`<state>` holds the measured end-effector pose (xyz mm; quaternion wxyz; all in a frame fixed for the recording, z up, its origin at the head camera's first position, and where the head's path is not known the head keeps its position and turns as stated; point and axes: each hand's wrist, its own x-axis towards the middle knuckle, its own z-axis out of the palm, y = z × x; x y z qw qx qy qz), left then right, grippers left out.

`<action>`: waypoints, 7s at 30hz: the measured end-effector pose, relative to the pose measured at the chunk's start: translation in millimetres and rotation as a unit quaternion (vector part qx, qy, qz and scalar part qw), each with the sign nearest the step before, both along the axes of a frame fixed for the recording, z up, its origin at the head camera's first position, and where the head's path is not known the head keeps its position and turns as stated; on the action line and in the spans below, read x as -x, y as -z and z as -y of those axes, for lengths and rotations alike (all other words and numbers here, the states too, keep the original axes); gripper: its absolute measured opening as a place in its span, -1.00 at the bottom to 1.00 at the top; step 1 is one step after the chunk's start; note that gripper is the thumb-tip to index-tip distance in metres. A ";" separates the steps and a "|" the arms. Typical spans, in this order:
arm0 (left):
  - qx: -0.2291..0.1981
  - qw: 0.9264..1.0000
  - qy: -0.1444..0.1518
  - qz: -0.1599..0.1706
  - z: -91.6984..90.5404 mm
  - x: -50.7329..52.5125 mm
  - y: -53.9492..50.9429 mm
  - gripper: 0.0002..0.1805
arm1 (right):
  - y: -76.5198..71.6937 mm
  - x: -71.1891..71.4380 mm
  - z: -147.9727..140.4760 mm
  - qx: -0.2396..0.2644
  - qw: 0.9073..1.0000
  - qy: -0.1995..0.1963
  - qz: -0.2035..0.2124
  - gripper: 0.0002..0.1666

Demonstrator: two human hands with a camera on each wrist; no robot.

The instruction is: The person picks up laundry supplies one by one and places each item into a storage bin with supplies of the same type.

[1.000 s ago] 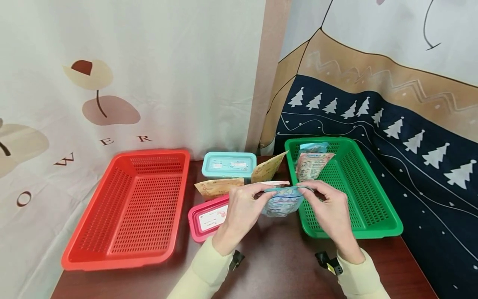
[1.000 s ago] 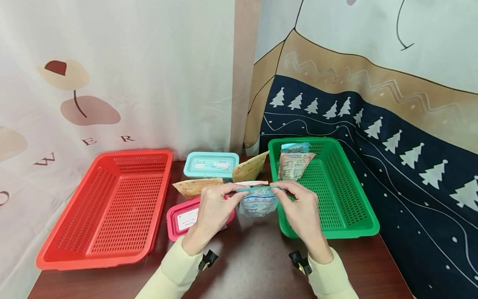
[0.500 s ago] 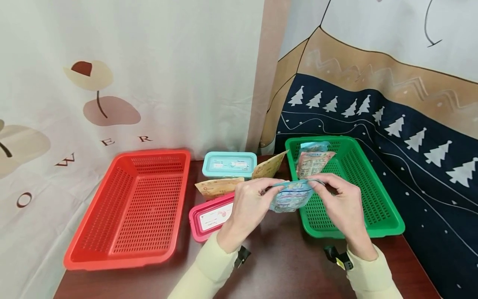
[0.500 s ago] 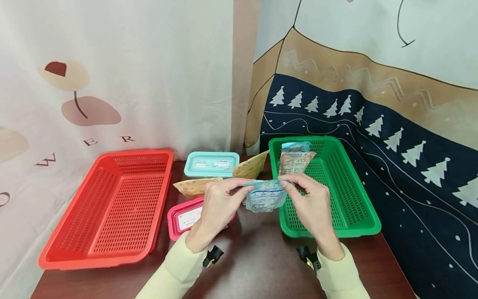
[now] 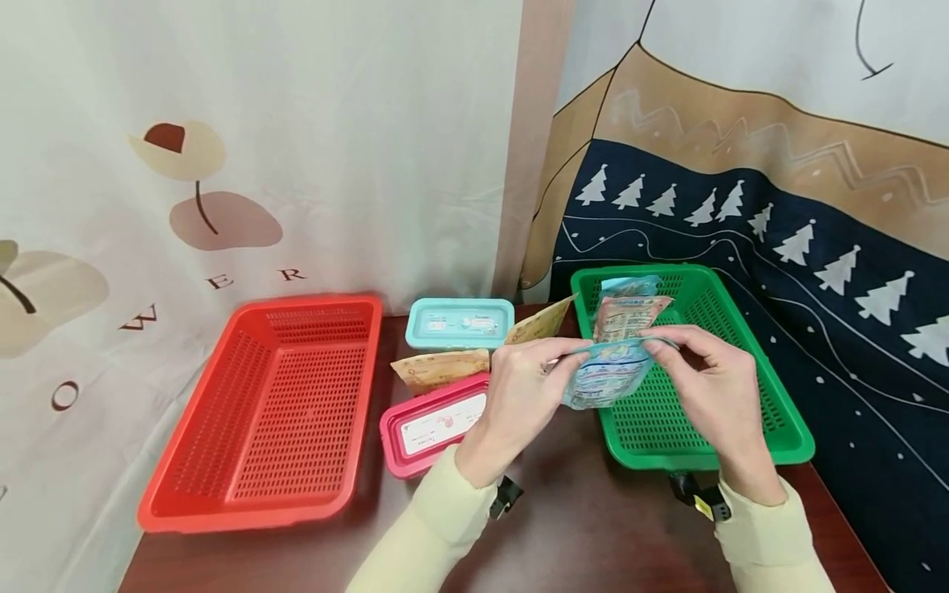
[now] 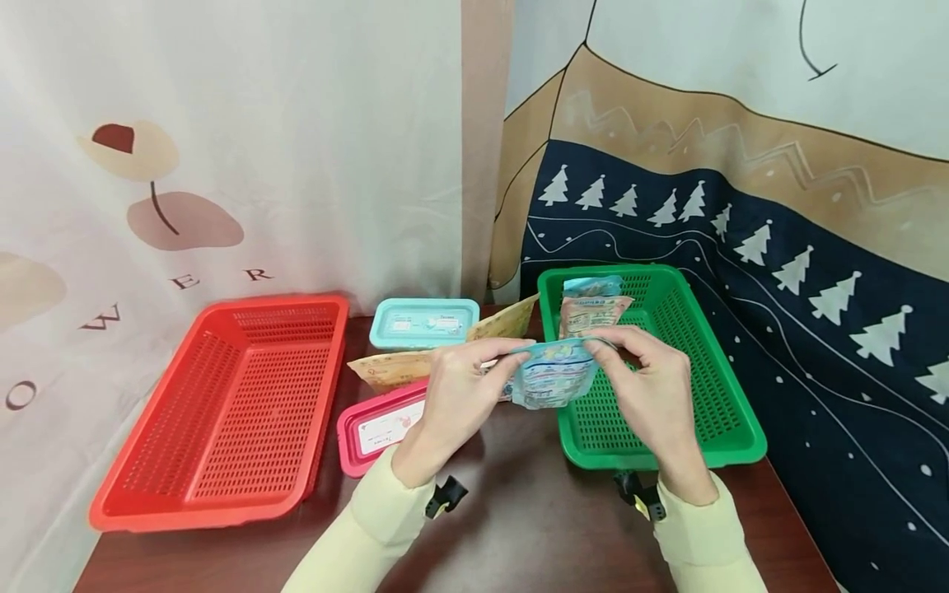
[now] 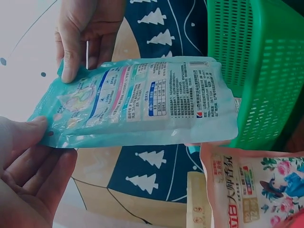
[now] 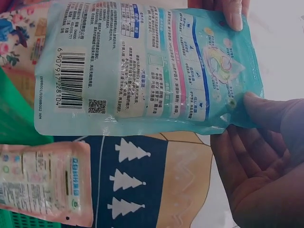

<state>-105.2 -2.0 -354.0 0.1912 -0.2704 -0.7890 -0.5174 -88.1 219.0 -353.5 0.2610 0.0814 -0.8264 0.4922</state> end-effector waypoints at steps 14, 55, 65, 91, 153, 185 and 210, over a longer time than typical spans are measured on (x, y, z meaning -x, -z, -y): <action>0.002 1.000 0.018 0.006 -24.8 8.3 -3.5 -0.79 | -3.4 3.6 -26.0 -0.017 0.999 0.029 0.012 -0.80; 0.210 0.978 0.020 -0.006 -76.9 72.0 -6.9 -0.77 | -5.6 56.7 -92.9 -0.184 0.977 0.022 0.106 -0.73; 0.267 0.964 -0.007 0.003 -85.8 86.9 6.0 -0.76 | -0.5 81.0 -97.7 -0.238 0.963 -0.025 0.127 -0.77; 0.357 0.932 -0.036 0.047 -96.3 105.9 47.7 -0.70 | 42.1 107.5 -95.3 -0.248 0.949 -0.032 0.192 -0.79; 0.142 0.989 -0.027 0.035 -21.2 46.9 21.1 -0.45 | 22.4 23.7 -55.5 -0.105 0.990 -0.009 0.089 -0.46; 0.058 0.997 -0.004 0.058 57.3 18.3 70.8 -0.26 | 69.8 9.2 19.7 0.169 0.975 -0.109 0.092 -0.43; 0.201 0.978 -0.026 0.047 45.3 33.7 80.6 -0.35 | 89.1 31.7 60.5 -0.105 0.978 -0.060 0.171 -0.13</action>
